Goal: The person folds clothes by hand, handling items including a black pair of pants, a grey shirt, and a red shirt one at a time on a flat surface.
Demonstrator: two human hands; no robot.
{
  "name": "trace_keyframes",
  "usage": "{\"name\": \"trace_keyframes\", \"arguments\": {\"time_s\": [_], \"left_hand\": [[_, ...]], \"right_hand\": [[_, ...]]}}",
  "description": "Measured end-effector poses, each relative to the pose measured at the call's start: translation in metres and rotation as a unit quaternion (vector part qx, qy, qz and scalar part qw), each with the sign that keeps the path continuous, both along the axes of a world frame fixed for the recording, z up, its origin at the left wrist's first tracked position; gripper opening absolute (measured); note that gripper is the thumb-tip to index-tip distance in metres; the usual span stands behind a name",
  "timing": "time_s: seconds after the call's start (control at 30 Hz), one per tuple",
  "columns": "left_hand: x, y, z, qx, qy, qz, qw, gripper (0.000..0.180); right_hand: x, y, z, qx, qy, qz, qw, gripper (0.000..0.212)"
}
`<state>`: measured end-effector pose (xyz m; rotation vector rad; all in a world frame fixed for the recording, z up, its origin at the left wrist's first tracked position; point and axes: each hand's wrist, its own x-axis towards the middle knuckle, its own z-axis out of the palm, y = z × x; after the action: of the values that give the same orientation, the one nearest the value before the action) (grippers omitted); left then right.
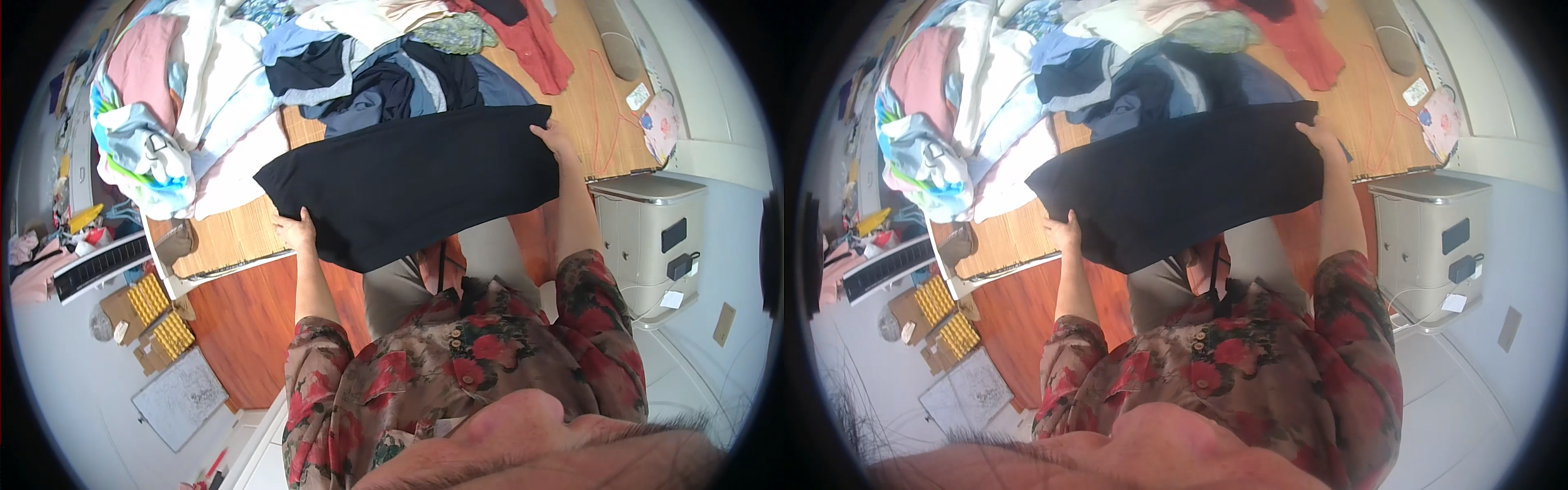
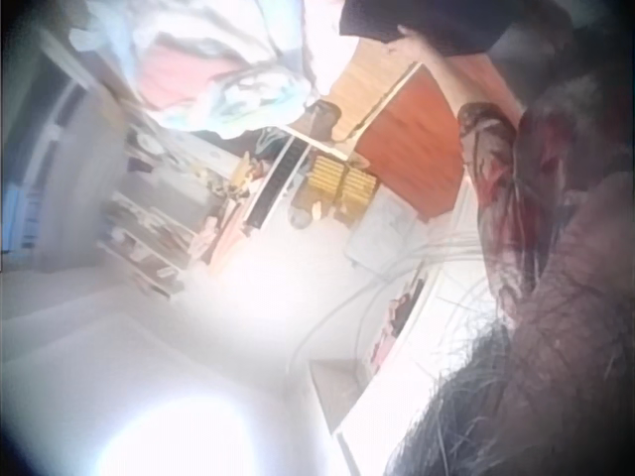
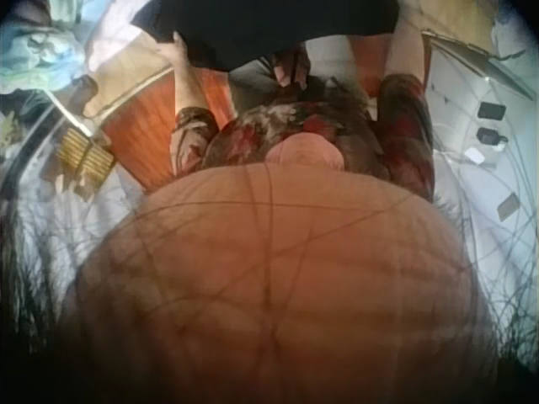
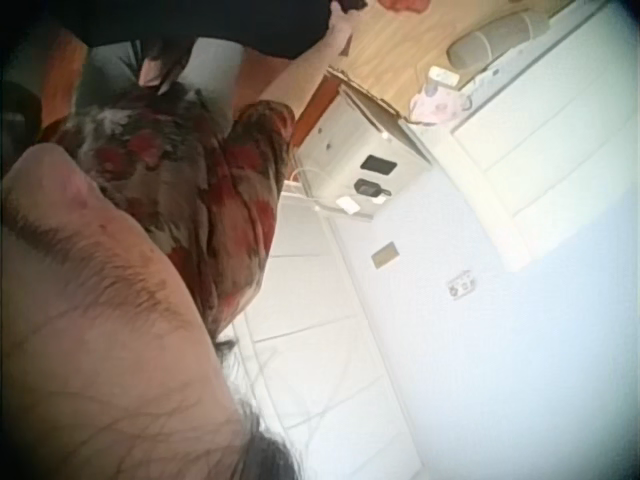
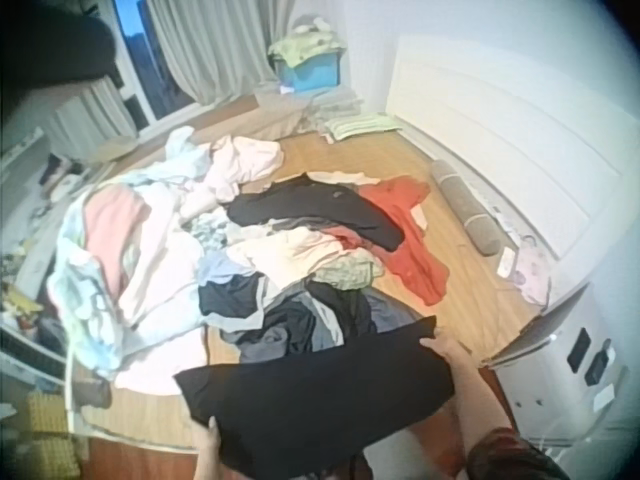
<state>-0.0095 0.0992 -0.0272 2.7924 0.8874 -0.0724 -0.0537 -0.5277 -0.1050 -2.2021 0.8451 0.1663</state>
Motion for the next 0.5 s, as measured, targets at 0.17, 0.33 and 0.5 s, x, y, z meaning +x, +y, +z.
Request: {"name": "trace_keyframes", "arguments": {"time_s": [0.17,0.33,0.5], "left_hand": [[-0.026,0.048,-0.002,0.042,0.001,0.061,0.997,0.076],[-0.015,0.038,-0.012,-0.025,0.005,-0.029,0.999,0.050],[-0.029,0.068,-0.014,-0.163,-0.136,0.034,0.977,0.043]], "right_hand": [[0.009,0.038,0.052,-0.088,-0.085,0.038,0.992,0.043],[-0.015,-0.015,0.025,-0.079,-0.195,0.024,0.977,0.042],[0.010,0.012,0.050,-0.129,-0.145,-0.029,0.981,0.038]]}}
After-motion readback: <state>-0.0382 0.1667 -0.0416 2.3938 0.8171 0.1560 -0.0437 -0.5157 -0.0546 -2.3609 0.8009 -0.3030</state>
